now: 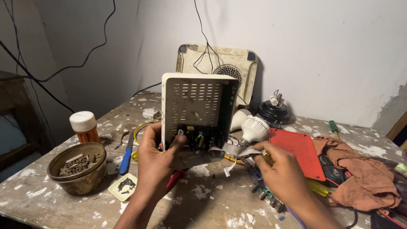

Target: The person uses a yellow-handled screwdriver to tighten screws on a white electronic device, likely a remote control, held in the left hand. The person repeatedly adjusts the device's orientation and tightens multiple screws on its back panel.

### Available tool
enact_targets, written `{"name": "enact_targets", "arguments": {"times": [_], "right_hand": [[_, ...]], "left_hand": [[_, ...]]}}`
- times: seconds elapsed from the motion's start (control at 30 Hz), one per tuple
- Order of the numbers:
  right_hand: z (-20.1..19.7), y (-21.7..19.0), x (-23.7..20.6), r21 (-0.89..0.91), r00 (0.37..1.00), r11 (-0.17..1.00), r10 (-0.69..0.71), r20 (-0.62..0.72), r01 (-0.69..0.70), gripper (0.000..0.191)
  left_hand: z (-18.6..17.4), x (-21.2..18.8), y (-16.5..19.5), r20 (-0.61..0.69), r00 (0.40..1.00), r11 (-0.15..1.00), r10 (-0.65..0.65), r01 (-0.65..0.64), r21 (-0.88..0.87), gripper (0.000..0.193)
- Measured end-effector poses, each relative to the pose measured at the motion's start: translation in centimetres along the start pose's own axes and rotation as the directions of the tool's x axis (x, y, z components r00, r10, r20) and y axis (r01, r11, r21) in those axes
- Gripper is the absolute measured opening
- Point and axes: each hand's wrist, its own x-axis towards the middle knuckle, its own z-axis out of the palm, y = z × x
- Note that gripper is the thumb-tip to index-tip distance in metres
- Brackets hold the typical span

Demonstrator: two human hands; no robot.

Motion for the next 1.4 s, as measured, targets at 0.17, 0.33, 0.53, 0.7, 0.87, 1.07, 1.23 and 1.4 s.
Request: {"name": "enact_targets", "arguments": {"times": [0.17,0.33,0.53,0.7,0.87,1.07,1.23,1.4], "right_hand": [[0.7,0.3,0.4,0.347,0.997,0.934,-0.072,-0.031,0.079,0.017],[0.9,-0.3,0.6,0.532,0.964,0.812,-0.263,-0.034,0.24,0.019],[-0.9,-4.3,0.6,0.267,0.941,0.932,-0.296,0.163,0.247,0.039],[0.7,-8.8,0.2,-0.25,0.865,0.829,-0.463,0.193,0.5,0.055],[1.9,-11.2,1.2,-0.477,0.852,0.726,-0.298,0.43,0.495,0.058],[2.9,-10.2,2.3,-0.398,0.829,0.76,-0.319,0.459,0.513,0.053],[3.6,-9.3,2.8,-0.373,0.85,0.781,-0.366,0.378,0.502,0.041],[3.5,-9.0,2.2,-0.513,0.902,0.753,-0.258,0.347,0.413,0.049]], "left_hand": [[-0.6,0.4,-3.4,0.01,0.996,0.996,-0.085,0.085,-0.006,0.04],[-0.3,0.6,-5.8,-0.075,0.97,0.973,-0.231,0.231,-0.011,0.041],[0.0,0.3,-6.4,-0.095,0.976,0.979,-0.195,0.2,0.045,0.037],[0.7,-0.5,-6.2,-0.112,0.974,0.974,-0.195,0.205,0.091,0.039],[1.7,-0.7,-5.9,-0.074,0.987,0.974,-0.139,0.15,0.169,0.041],[1.5,-1.0,-5.2,-0.092,0.984,0.949,-0.151,0.17,0.264,0.043],[1.7,-1.3,-4.4,-0.123,0.986,0.927,-0.115,0.151,0.342,0.042],[1.5,-1.9,-3.2,-0.079,0.988,0.883,0.134,-0.083,0.461,0.042]]}}
